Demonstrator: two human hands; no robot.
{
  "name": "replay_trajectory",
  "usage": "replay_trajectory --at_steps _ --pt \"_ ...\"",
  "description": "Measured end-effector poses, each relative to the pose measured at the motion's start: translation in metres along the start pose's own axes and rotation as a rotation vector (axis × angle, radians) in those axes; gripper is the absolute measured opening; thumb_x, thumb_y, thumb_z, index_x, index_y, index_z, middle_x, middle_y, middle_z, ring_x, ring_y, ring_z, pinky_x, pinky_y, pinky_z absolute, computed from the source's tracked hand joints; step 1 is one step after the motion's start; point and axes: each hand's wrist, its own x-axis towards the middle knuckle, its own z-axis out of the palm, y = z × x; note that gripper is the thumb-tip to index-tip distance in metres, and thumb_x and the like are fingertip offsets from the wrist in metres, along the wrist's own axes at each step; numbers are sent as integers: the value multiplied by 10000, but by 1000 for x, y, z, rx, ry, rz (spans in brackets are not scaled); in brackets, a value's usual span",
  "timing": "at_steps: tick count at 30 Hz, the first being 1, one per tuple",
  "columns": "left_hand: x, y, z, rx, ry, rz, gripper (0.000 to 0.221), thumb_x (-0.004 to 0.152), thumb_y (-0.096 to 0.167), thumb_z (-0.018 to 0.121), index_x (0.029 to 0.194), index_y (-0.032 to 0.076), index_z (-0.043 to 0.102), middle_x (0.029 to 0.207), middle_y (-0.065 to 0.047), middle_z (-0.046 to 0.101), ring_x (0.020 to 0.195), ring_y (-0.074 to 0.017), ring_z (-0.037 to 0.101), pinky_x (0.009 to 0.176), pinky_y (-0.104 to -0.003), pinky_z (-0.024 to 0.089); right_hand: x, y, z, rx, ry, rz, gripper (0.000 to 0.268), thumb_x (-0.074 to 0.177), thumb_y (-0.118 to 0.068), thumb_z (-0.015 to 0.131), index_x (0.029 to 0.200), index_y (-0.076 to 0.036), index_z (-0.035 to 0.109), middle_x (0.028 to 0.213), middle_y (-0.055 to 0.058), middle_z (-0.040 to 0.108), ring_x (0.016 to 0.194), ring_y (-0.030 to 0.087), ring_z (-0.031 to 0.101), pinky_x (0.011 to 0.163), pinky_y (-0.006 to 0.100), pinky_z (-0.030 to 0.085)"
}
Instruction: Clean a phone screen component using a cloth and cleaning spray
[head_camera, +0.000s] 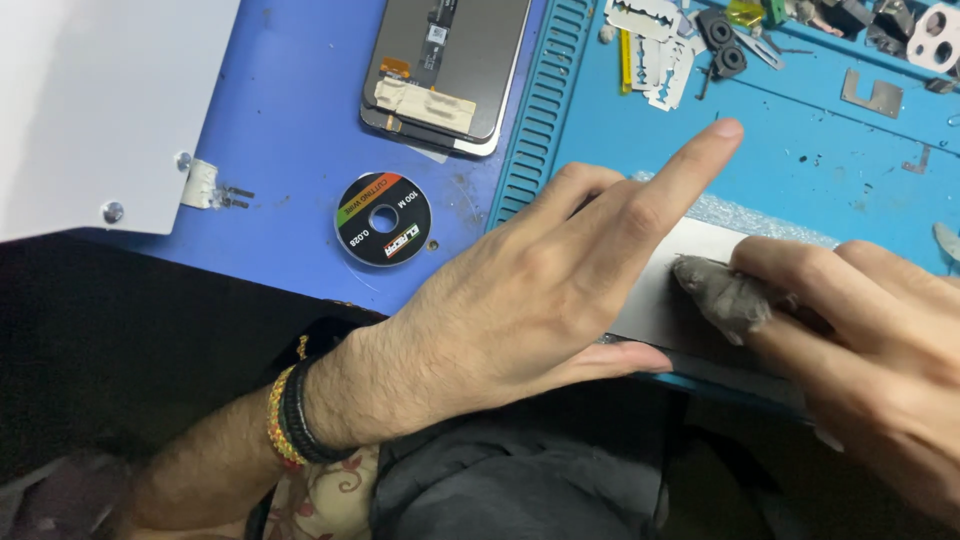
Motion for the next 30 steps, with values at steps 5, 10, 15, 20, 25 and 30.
replay_trajectory --at_steps 5,10,15,20,25,30 --pt "-1 0 3 -87 -1 -17 1388 930 564 1125 1655 -26 98 1802 -81 202 1288 -310 557 1232 -387 589 2 -1 -3 -70 -55 24 348 920 -243 505 1256 -192 579 1411 31 548 773 258 608 572 421 569" --pt "1 1 0 -6 -6 -5 1348 926 595 1128 1634 -56 183 1771 -86 192 1249 -297 553 1203 -379 591 10 -12 -5 -117 9 49 296 980 -213 516 1250 -134 607 1370 38 598 804 256 611 555 408 546" --pt "-1 0 4 -50 -13 -12 1375 923 582 1133 1643 -33 136 1793 -90 179 1267 -308 558 1205 -386 585 0 -8 -6 -52 -12 32 362 974 -193 479 1312 -123 586 1363 47 584 836 256 618 634 415 571" --pt "0 1 2 -80 -21 -3 1386 920 558 1106 1646 -39 88 1800 -112 206 1287 -322 556 1214 -386 561 3 -12 -6 -318 -4 59 284 953 -171 529 1226 -197 604 1393 -50 604 850 203 623 547 369 565" --pt "0 0 3 -85 -23 -12 1365 933 560 1090 1650 -35 93 1804 -100 166 1298 -326 551 1210 -399 574 5 -14 -8 -291 -28 75 516 918 -266 511 1432 -224 543 1394 -64 591 862 193 637 552 363 596" --pt "1 1 2 -68 -17 -6 1334 933 549 1085 1636 -44 118 1790 -115 196 1272 -330 552 1176 -396 574 -3 1 -3 50 19 41 518 883 -77 528 1387 -182 585 1362 26 610 1056 257 691 645 418 587"
